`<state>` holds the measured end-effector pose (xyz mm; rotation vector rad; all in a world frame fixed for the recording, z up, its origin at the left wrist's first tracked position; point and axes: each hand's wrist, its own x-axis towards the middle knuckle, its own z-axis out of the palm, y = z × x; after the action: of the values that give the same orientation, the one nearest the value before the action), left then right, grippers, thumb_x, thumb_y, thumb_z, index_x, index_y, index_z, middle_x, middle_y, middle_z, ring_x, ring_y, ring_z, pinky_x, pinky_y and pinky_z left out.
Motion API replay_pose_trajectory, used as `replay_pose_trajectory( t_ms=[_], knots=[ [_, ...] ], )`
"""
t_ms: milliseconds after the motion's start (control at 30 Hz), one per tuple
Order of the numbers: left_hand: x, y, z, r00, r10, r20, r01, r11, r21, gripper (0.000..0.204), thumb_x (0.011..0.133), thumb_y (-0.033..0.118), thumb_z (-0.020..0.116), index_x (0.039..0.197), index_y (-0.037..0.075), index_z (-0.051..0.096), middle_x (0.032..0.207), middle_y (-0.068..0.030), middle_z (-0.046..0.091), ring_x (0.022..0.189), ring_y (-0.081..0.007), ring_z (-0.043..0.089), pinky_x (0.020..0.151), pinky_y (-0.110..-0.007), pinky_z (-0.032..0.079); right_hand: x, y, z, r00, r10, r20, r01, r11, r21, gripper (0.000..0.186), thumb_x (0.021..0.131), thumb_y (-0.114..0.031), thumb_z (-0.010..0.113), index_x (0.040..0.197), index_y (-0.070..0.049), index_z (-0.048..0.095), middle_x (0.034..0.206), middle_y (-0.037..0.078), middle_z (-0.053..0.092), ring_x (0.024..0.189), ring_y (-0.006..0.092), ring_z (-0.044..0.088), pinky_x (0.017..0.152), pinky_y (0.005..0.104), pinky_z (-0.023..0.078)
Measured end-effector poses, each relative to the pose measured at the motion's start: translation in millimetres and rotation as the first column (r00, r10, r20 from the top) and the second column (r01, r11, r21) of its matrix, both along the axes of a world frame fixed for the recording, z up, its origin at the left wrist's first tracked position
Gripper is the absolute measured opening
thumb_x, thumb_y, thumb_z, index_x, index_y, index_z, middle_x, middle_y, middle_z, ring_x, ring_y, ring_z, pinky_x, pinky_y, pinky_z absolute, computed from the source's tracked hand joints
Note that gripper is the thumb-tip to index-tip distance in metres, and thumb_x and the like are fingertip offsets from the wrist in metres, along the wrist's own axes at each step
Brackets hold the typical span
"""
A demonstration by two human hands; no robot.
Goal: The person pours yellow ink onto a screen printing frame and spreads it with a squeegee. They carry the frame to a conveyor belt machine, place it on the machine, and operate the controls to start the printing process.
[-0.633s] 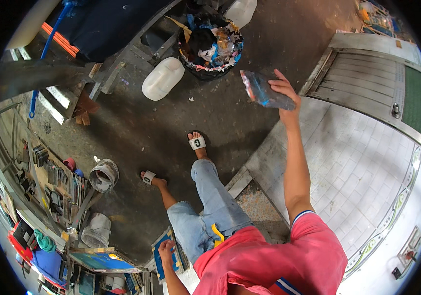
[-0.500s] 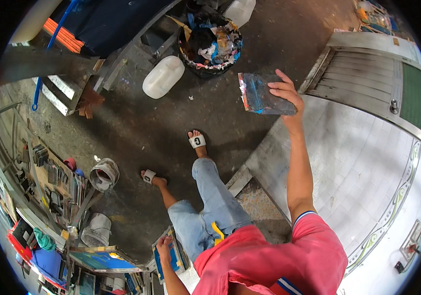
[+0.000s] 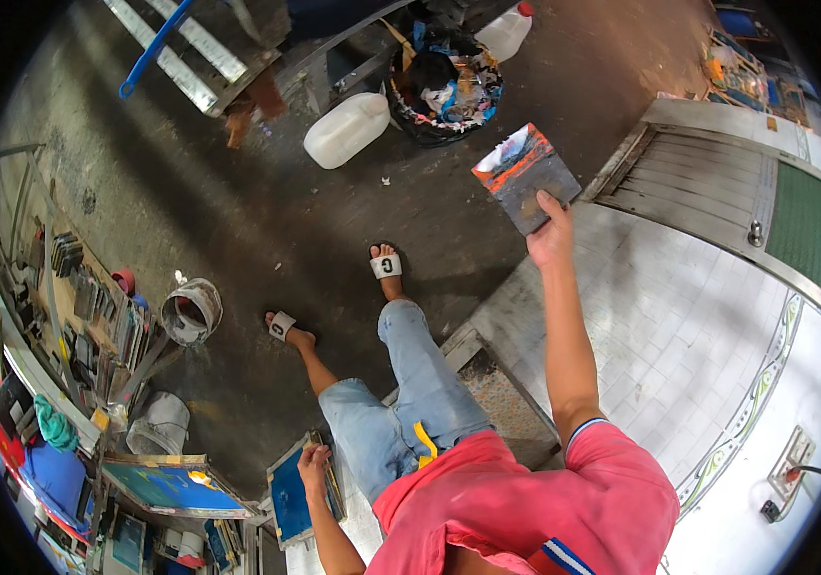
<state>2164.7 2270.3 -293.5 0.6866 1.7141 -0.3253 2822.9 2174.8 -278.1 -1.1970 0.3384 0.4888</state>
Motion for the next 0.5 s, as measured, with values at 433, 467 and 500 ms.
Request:
replay_pose_trajectory(
  t_ms=[433,467,500],
  knots=[
    [-6,-6,-1,0.999,-0.016,-0.035,0.016,1.0,0.005,0.03,0.092,0.024,0.058,0.114,0.003,0.057,0.108,-0.0103,0.067,0.099,-0.0205,0.064,0.076,-0.036,0.05,-37,32,-101,0.684,0.686,0.247,-0.084,0.411,-0.908,0.031,0.078,-0.011,0.065,0.108,-0.003,0.062,0.107,0.013,0.063,0.094,0.0257,0.06,0.078,0.0383,0.048],
    [-6,-7,1,0.999,-0.001,-0.042,0.001,1.0,0.007,0.03,0.092,0.024,0.058,0.114,0.003,0.057,0.108,-0.0104,0.067,0.099,-0.0206,0.064,0.076,-0.036,0.05,-33,43,-106,0.552,0.792,0.26,-0.007,0.316,-0.949,0.033,0.078,-0.011,0.065,0.11,-0.004,0.061,0.113,0.014,0.062,0.098,0.0287,0.061,0.081,0.0397,0.048],
    [-9,-8,0,0.999,0.012,-0.048,-0.012,1.0,0.011,0.031,0.092,0.024,0.059,0.114,0.003,0.057,0.108,-0.0105,0.067,0.1,-0.0207,0.064,0.076,-0.036,0.05,-25,53,-116,0.503,0.824,0.262,0.012,0.297,-0.955,0.035,0.078,-0.012,0.065,0.113,-0.006,0.061,0.118,0.013,0.06,0.104,0.0297,0.058,0.086,0.0413,0.046]
  ],
)
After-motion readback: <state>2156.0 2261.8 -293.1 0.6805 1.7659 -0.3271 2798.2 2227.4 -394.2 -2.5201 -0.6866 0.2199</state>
